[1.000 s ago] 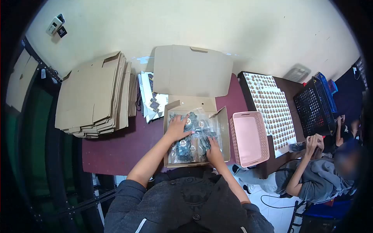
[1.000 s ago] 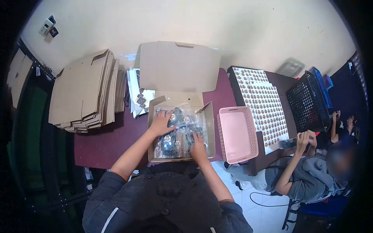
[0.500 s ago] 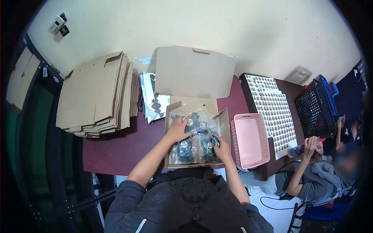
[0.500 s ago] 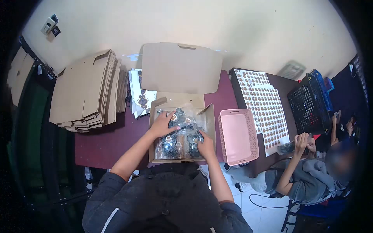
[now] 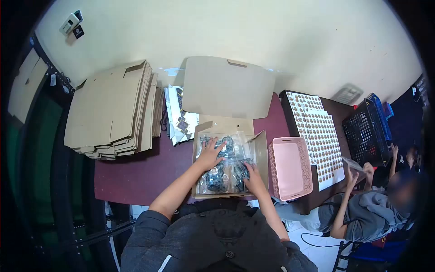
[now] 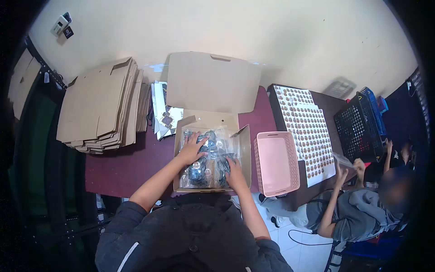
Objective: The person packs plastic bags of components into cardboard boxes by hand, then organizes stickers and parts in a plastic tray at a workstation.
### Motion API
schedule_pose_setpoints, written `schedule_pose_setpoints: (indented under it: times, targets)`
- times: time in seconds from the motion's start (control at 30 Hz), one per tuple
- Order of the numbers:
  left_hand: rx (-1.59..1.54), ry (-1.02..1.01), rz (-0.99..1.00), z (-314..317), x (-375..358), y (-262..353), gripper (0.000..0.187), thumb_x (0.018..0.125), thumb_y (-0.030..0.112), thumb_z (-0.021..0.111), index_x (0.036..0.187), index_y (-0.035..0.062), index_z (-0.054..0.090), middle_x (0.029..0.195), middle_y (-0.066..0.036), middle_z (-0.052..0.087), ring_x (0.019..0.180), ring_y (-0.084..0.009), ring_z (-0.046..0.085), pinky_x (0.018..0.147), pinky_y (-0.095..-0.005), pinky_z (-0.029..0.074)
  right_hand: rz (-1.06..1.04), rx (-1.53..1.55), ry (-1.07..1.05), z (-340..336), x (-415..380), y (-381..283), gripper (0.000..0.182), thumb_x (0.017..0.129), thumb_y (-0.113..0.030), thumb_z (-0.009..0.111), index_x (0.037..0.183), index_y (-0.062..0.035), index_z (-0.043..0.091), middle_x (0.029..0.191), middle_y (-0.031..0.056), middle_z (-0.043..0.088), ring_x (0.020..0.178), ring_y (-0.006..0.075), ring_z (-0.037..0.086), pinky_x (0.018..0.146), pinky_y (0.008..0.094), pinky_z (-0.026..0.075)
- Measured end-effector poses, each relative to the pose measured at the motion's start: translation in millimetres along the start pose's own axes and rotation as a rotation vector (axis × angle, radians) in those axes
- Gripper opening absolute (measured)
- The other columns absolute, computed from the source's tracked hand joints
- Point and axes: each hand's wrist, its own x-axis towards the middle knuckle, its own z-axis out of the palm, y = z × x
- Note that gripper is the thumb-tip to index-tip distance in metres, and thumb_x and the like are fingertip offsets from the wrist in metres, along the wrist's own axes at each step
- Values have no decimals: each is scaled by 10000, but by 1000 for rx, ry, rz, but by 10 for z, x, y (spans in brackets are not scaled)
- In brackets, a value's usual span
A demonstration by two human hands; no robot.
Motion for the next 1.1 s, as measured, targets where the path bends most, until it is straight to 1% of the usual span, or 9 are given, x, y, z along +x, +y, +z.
schedule_pose_setpoints:
  times: [0.17,0.2,0.4,0.5,0.63,0.87,0.93,1.03,1.1]
  targets:
    - [43,-88,-26,-90,-5,-18,711,778,449,598,1385,273,271,1435,-188,165,1324,-414,133,1041,-577,136,-215,-290,115,236,12,-44,458,678,9,634,1116,-81,533,1330,309,275,1242,458,281,1018,449,298]
    - [58,-63,-14,-69,-5,-29,722,768,462,604,1385,290,270,1441,-182,159,1323,-423,125,1037,-587,135,-171,-235,117,215,-16,-175,360,675,25,613,1026,-50,576,1329,310,276,1235,480,273,1019,477,281]
    - [93,-79,-33,-43,0,-6,737,748,442,633,1379,296,280,1458,-157,128,1333,-419,78,1037,-597,115,-215,-535,87,533,-32,5,197,746,-82,558,938,-54,593,1335,296,291,1238,494,263,996,540,271]
    - [111,-47,-8,-62,-2,-7,748,740,441,640,1379,295,280,1469,-139,109,1343,-404,45,1039,-598,102,-202,-700,50,574,-41,-38,206,765,-125,540,953,-67,599,1325,286,321,1246,481,266,986,541,282]
    - [95,-47,31,21,-22,-80,766,739,486,617,1388,286,263,1481,-112,83,1351,-384,33,1044,-592,84,-284,-470,183,484,9,-277,271,761,-143,552,1014,-49,577,1290,263,375,1227,446,314,950,516,329]
    - [155,-156,51,-50,26,-107,851,713,589,581,1410,287,198,1484,-115,60,1345,-406,20,1038,-604,43,-283,-432,102,618,83,-129,307,757,-117,552,1045,-12,551,1212,252,452,1138,395,422,925,491,356]
    - [109,-133,60,-105,9,-81,897,670,561,644,1405,288,206,1469,-123,129,1329,-425,98,1012,-644,92,-253,-103,204,587,157,-111,357,772,-105,527,1110,7,511,1189,254,467,1108,419,432,936,488,344]
    - [63,-127,22,-145,48,-35,925,646,524,681,1403,282,207,1423,-139,228,1287,-445,197,988,-661,152,-198,-165,408,458,285,-51,429,778,-109,516,1181,20,448,1200,253,456,1112,434,416,958,483,322]
    - [24,-58,50,-80,65,-43,922,639,476,703,1399,285,214,1372,-151,297,1248,-441,267,966,-671,195,-76,-239,399,455,281,7,513,814,-126,501,1284,10,346,1245,246,425,1144,435,397,992,467,289]
